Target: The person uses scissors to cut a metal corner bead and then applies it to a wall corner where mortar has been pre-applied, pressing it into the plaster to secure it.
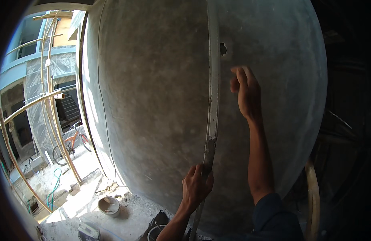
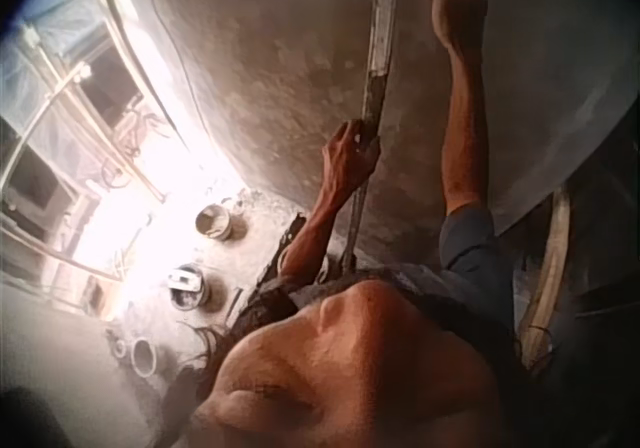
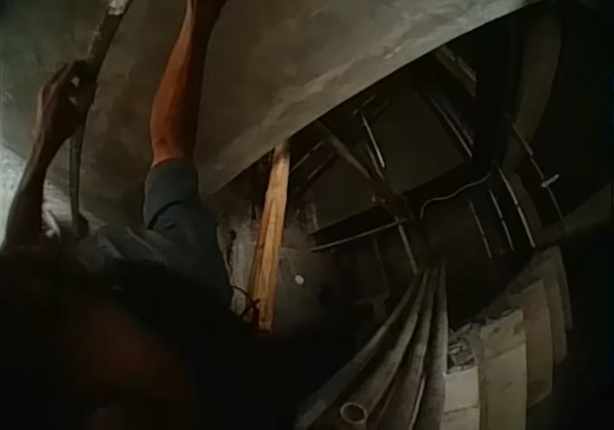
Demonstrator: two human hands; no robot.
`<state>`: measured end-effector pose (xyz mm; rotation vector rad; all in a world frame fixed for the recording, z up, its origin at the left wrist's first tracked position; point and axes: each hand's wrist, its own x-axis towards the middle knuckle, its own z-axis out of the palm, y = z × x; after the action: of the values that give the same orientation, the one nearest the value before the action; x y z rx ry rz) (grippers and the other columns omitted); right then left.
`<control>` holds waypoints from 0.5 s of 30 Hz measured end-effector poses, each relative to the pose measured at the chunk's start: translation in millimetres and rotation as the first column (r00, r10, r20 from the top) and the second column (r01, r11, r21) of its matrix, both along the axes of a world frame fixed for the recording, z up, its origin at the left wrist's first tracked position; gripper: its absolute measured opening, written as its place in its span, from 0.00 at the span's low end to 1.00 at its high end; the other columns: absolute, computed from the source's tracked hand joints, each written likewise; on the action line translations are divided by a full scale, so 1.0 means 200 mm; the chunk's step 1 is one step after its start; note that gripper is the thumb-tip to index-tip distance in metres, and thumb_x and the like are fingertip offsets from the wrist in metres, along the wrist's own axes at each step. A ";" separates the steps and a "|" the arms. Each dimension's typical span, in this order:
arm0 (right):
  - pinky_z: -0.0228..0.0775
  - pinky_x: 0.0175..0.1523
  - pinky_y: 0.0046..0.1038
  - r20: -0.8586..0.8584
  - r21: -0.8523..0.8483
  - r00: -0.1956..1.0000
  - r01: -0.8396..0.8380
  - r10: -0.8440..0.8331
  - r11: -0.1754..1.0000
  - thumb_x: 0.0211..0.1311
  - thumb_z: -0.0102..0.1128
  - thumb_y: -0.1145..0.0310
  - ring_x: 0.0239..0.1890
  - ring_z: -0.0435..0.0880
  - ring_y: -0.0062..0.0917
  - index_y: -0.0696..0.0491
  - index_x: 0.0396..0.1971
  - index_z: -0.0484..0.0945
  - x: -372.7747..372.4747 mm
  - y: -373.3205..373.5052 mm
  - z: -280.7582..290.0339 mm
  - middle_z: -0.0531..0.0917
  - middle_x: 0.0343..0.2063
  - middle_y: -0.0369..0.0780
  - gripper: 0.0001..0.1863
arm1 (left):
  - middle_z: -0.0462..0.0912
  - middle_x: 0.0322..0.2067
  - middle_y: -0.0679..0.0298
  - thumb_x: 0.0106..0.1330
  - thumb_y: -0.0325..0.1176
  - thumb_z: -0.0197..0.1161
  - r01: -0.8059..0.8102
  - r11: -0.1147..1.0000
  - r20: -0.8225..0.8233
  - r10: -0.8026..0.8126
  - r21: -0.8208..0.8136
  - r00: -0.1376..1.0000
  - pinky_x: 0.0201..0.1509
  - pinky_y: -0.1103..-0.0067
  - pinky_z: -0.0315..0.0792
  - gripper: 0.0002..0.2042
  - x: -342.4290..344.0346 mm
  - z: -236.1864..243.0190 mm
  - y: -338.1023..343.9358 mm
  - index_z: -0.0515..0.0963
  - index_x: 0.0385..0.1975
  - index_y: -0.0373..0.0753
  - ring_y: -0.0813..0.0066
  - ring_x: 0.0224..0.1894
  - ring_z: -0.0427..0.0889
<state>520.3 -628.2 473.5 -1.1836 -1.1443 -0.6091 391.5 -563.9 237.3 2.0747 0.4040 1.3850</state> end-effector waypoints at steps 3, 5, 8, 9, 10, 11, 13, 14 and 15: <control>0.66 0.32 0.22 -0.060 0.100 0.992 -0.107 0.113 0.989 0.69 0.53 0.61 0.25 0.73 0.14 0.58 0.33 0.72 0.12 -0.03 -0.54 0.74 0.22 0.34 0.14 | 0.80 0.33 0.52 0.58 0.31 0.65 0.036 0.999 -0.021 -0.036 -0.015 0.999 0.36 0.64 0.77 0.12 0.02 -0.02 0.04 0.75 0.38 0.35 0.49 0.34 0.83; 0.68 0.33 0.22 -0.105 -0.013 0.994 -0.039 0.037 0.999 0.65 0.58 0.66 0.27 0.76 0.16 0.58 0.34 0.73 0.17 -0.13 -0.88 0.77 0.23 0.35 0.10 | 0.81 0.35 0.50 0.57 0.30 0.65 0.135 0.989 0.048 -0.138 0.056 0.989 0.36 0.65 0.77 0.14 0.08 0.00 0.00 0.75 0.42 0.34 0.48 0.35 0.83; 0.71 0.35 0.23 -0.090 -0.113 0.990 0.097 -0.108 0.989 0.63 0.60 0.68 0.28 0.80 0.18 0.58 0.36 0.74 0.03 -0.18 -1.10 0.79 0.23 0.37 0.09 | 0.83 0.36 0.53 0.56 0.29 0.67 0.167 0.979 0.057 -0.175 0.117 0.983 0.35 0.73 0.79 0.17 0.14 0.03 0.00 0.77 0.46 0.34 0.62 0.31 0.85; 0.72 0.35 0.24 -0.100 -0.138 0.990 0.082 -0.096 0.987 0.61 0.61 0.69 0.27 0.80 0.18 0.58 0.36 0.74 0.00 -0.19 -1.12 0.79 0.22 0.37 0.09 | 0.83 0.36 0.53 0.56 0.29 0.67 0.199 0.972 0.036 -0.204 0.124 0.978 0.35 0.73 0.79 0.17 0.16 0.05 -0.01 0.77 0.46 0.34 0.62 0.31 0.85; 0.72 0.35 0.24 -0.102 -0.160 0.990 0.081 -0.098 0.984 0.60 0.62 0.70 0.27 0.81 0.18 0.58 0.37 0.75 -0.01 -0.22 -1.12 0.79 0.21 0.37 0.10 | 0.83 0.37 0.53 0.56 0.29 0.67 0.234 0.965 0.034 -0.240 0.119 0.970 0.35 0.74 0.79 0.17 0.17 0.08 -0.03 0.77 0.46 0.33 0.63 0.31 0.85; 0.72 0.35 0.24 -0.113 -0.146 0.984 0.118 -0.135 0.982 0.60 0.62 0.70 0.27 0.81 0.18 0.58 0.37 0.75 -0.01 -0.24 -1.12 0.79 0.21 0.37 0.10 | 0.83 0.37 0.53 0.57 0.28 0.67 0.266 0.957 0.033 -0.271 0.116 0.962 0.35 0.74 0.79 0.16 0.19 0.10 -0.05 0.77 0.46 0.33 0.64 0.31 0.85; 0.73 0.34 0.25 -0.127 -0.094 0.987 0.081 -0.093 0.992 0.59 0.62 0.70 0.25 0.82 0.19 0.59 0.36 0.76 0.02 -0.29 -1.09 0.80 0.20 0.37 0.09 | 0.83 0.38 0.53 0.58 0.27 0.66 0.325 0.935 0.016 -0.330 0.141 0.944 0.35 0.75 0.79 0.16 0.24 0.14 -0.09 0.77 0.47 0.33 0.65 0.32 0.86; 0.73 0.34 0.25 -0.128 -0.080 0.986 0.100 -0.110 0.992 0.59 0.62 0.70 0.25 0.82 0.19 0.59 0.36 0.76 0.03 -0.32 -1.08 0.80 0.20 0.37 0.09 | 0.83 0.38 0.53 0.57 0.27 0.66 0.344 0.925 0.007 -0.350 0.159 0.937 0.35 0.75 0.79 0.17 0.26 0.15 -0.11 0.77 0.47 0.33 0.65 0.32 0.86; 0.73 0.34 0.24 -0.145 -0.059 0.985 0.089 -0.097 0.994 0.59 0.61 0.71 0.26 0.83 0.20 0.59 0.35 0.76 0.03 -0.35 -1.07 0.81 0.21 0.38 0.08 | 0.83 0.38 0.52 0.57 0.26 0.66 0.361 0.916 -0.001 -0.366 0.176 0.931 0.35 0.75 0.80 0.17 0.28 0.16 -0.13 0.77 0.47 0.32 0.64 0.32 0.86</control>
<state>526.6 -697.9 259.4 -1.3109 -0.9892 -0.5554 447.1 -589.4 269.6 2.1267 -0.1217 1.2595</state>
